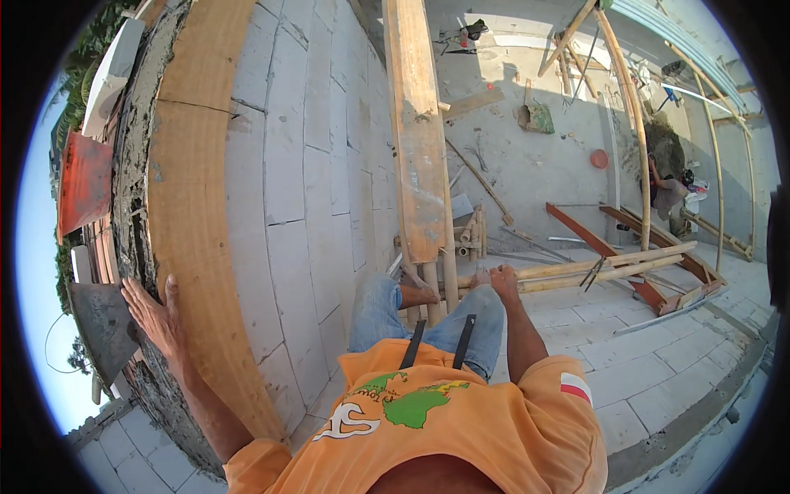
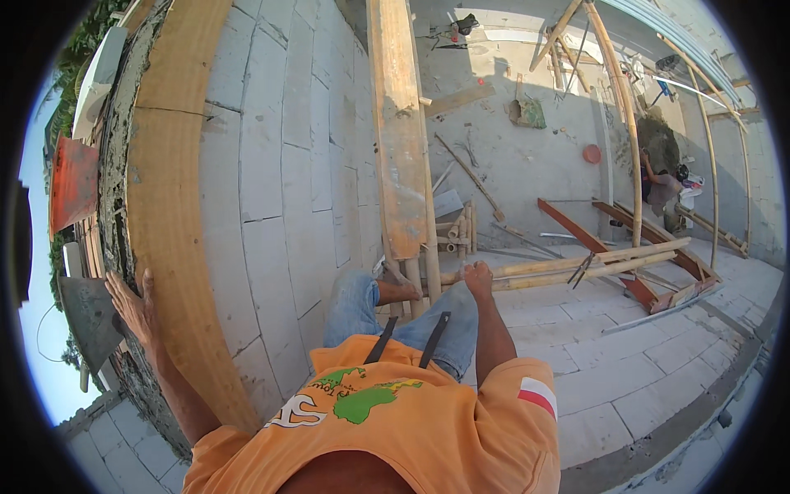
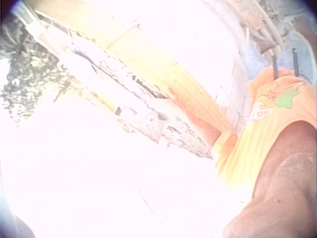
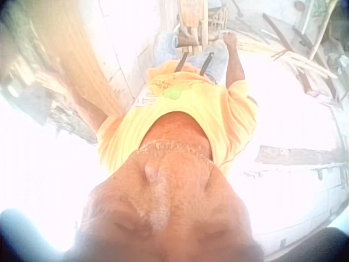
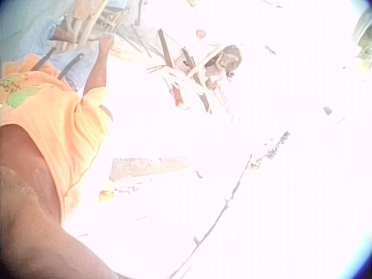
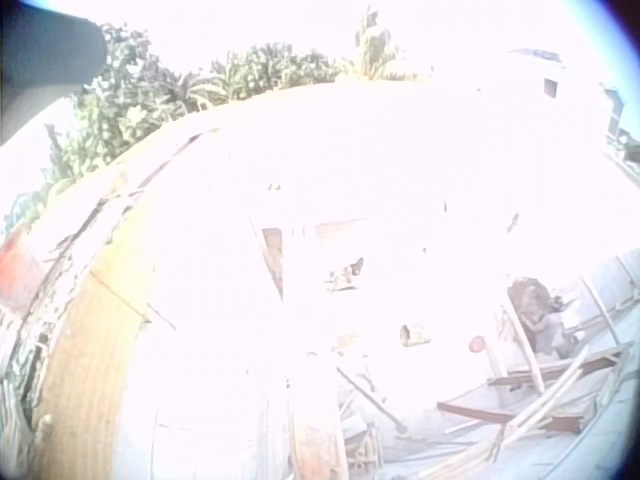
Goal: The person pours wet cement from a bucket onto a structure and levels it using a trowel. They move a wooden board and a white block, then pour water from a cup into a bucket and scrape out remaining cement.
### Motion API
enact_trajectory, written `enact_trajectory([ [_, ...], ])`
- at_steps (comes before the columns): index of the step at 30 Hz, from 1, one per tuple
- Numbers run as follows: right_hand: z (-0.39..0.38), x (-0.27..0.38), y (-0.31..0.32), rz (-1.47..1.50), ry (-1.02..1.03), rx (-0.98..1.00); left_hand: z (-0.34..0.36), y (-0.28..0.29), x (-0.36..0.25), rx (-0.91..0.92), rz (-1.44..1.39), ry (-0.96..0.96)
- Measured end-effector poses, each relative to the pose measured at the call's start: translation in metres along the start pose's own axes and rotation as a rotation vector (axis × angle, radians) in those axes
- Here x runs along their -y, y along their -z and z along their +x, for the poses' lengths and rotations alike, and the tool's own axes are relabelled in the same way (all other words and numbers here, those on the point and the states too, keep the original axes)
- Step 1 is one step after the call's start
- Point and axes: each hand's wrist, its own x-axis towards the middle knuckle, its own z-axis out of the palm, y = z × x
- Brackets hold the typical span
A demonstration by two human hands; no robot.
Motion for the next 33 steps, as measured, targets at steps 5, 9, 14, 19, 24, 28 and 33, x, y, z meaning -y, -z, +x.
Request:
enact_trajectory([
  [5, 0.039, 0.003, -0.049, 0.033, -0.035, -0.022, 0.003, -0.004, -0.01, 0.042, 0.002, 0.055],
  [9, 0.087, -0.009, -0.111, 0.024, -0.022, -0.118, 0.001, -0.003, -0.014, 0.037, -0.018, 0.095],
  [14, 0.149, -0.01, -0.192, 0.048, -0.104, 0.123, -0.002, -0.003, -0.016, 0.001, -0.068, 0.094],
  [19, 0.2, -0.009, -0.265, 0.177, -0.13, 0.103, 0.0, 0.005, -0.02, 0.055, -0.093, 0.184],
  [24, 0.237, -0.024, -0.331, 0.184, -0.061, -0.022, 0.005, 0.013, -0.042, 0.057, -0.128, 0.161],
  [28, 0.267, -0.016, -0.352, 0.215, -0.004, -0.067, 0.008, 0.017, -0.053, 0.065, -0.155, 0.155],
  [33, 0.284, -0.013, -0.353, 0.334, -0.128, -0.089, 0.015, 0.022, -0.056, 0.077, -0.196, 0.153],
])
